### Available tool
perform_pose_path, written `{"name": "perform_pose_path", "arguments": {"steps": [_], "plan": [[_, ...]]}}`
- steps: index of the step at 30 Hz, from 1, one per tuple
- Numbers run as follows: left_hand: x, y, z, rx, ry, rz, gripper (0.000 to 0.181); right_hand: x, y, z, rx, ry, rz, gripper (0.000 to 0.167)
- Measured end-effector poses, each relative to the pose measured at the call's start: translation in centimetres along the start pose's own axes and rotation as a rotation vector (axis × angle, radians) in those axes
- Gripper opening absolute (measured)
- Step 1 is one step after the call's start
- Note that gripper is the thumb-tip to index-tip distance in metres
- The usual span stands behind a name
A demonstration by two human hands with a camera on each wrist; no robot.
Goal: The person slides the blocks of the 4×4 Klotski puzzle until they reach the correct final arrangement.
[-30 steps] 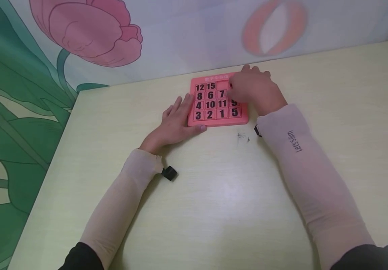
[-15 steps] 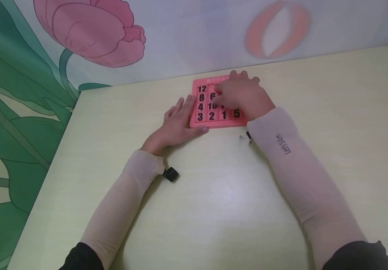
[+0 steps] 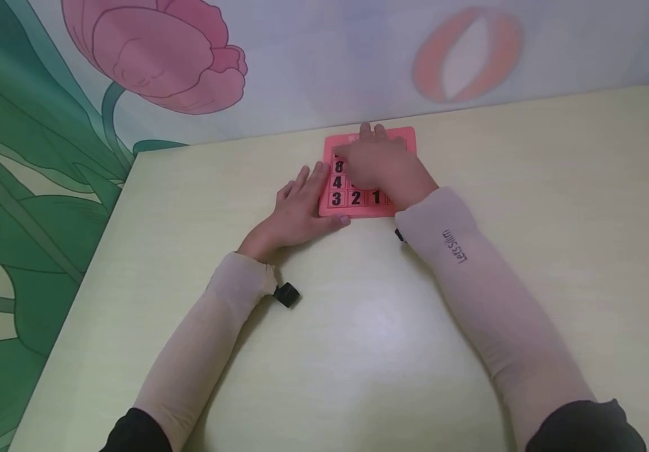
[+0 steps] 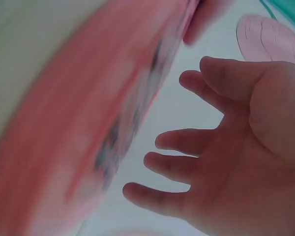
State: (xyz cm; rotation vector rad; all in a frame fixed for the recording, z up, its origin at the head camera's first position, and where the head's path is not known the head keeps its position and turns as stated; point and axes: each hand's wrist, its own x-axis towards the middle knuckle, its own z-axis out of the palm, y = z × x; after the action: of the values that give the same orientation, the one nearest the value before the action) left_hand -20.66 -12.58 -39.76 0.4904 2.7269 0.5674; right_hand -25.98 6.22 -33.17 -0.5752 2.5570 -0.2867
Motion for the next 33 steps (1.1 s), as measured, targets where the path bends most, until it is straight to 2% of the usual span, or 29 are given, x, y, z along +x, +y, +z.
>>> {"name": "perform_pose_path", "arguments": {"steps": [4, 8, 11, 19, 26, 33], "plan": [[-0.1, 0.1, 0.1, 0.007, -0.006, -0.007, 0.108, 0.4, -0.5, 0.4, -0.025, -0.021, 0.021, 0.056], [-0.1, 0.0, 0.0, 0.012, 0.001, -0.007, 0.107, 0.2, -0.2, 0.2, -0.034, -0.018, 0.08, 0.055], [-0.1, -0.1, -0.1, 0.009, 0.002, -0.013, 0.107, -0.2, 0.1, -0.2, -0.045, -0.011, 0.096, 0.053], [-0.2, -0.1, -0.2, 0.0, 0.004, -0.011, 0.107, -0.3, -0.4, -0.3, -0.037, 0.039, 0.064, 0.052], [-0.1, 0.0, -0.2, 0.021, 0.003, -0.006, 0.107, 0.1, -0.5, 0.0, -0.001, 0.039, 0.053, 0.062], [-0.1, -0.1, -0.1, 0.007, -0.004, -0.001, 0.108, 0.9, -0.9, 0.4, -0.041, 0.017, 0.009, 0.059]]}}
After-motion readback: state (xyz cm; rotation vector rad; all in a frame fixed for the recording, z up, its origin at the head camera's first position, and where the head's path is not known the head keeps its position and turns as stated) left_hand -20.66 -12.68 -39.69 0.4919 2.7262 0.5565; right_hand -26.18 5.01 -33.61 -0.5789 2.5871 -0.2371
